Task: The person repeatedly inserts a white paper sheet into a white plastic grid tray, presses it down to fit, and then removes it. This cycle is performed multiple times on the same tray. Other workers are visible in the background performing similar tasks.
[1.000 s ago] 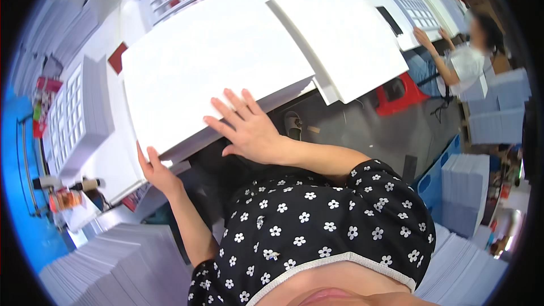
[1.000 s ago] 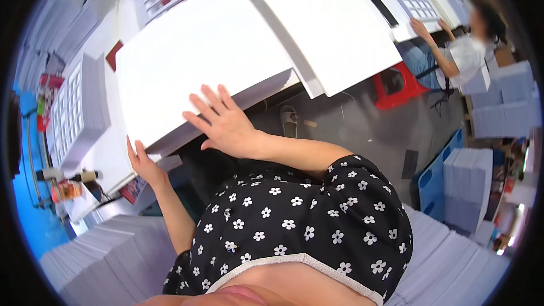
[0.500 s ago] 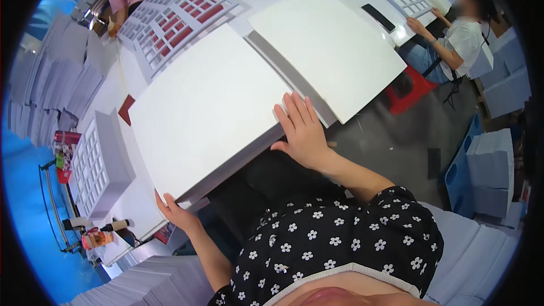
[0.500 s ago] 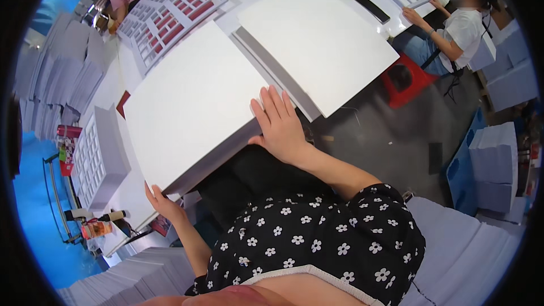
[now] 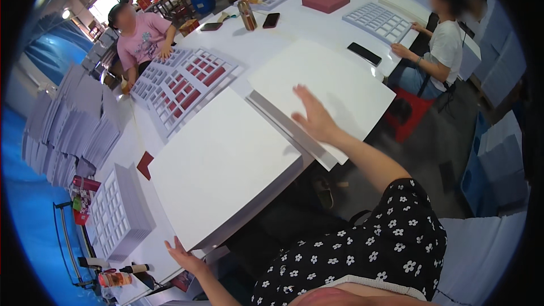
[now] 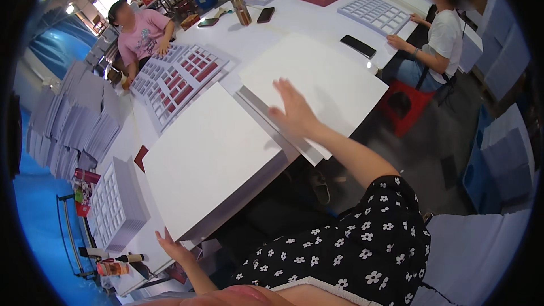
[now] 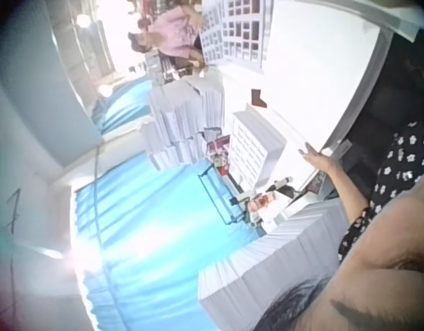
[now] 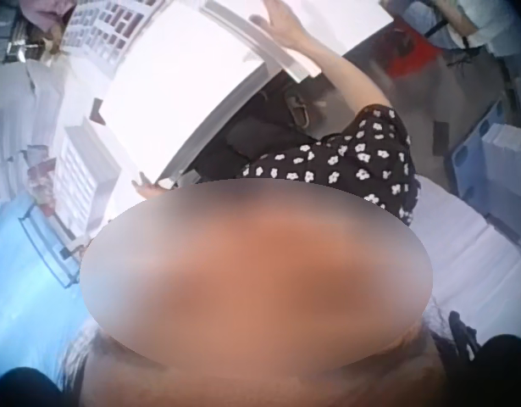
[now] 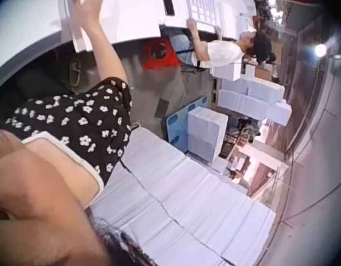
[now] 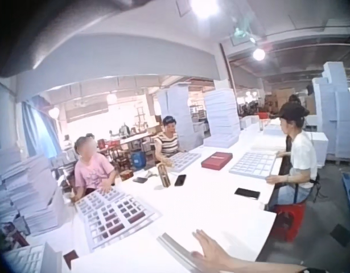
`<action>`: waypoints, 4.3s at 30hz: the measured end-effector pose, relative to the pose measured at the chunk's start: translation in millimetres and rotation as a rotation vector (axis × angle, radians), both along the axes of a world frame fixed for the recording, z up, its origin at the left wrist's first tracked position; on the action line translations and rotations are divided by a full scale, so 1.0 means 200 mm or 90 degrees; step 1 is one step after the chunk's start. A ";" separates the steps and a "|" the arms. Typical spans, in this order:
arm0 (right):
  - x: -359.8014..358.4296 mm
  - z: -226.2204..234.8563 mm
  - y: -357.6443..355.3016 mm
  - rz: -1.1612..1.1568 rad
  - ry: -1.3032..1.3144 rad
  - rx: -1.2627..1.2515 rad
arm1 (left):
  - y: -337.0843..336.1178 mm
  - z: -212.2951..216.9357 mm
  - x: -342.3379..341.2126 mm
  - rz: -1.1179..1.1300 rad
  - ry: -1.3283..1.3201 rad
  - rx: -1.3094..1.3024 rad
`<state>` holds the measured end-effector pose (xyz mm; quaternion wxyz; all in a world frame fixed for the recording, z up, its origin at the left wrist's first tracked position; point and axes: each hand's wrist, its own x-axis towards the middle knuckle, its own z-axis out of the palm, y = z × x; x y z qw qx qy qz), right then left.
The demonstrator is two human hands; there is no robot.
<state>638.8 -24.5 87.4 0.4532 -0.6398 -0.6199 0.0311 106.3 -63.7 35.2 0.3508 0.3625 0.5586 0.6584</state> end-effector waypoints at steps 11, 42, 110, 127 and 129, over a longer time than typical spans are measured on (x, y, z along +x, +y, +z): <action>0.31 -0.32 0.33 -0.203 -0.290 -0.241 | 0.41 -0.39 -0.63 0.105 0.711 -0.227; 0.32 -0.30 0.27 -0.231 -0.204 -0.089 | 0.34 -0.33 -0.31 0.121 1.137 -0.367; -0.68 0.01 2.25 0.156 -0.620 -0.592 | 0.35 -0.19 -0.27 0.122 0.907 -0.261; -0.80 0.84 0.85 0.257 -0.586 -0.167 | 0.33 -0.22 -0.29 0.132 0.872 -0.224; -0.80 0.86 0.55 0.303 -0.597 -0.113 | 0.31 -0.20 -0.28 0.146 0.889 -0.223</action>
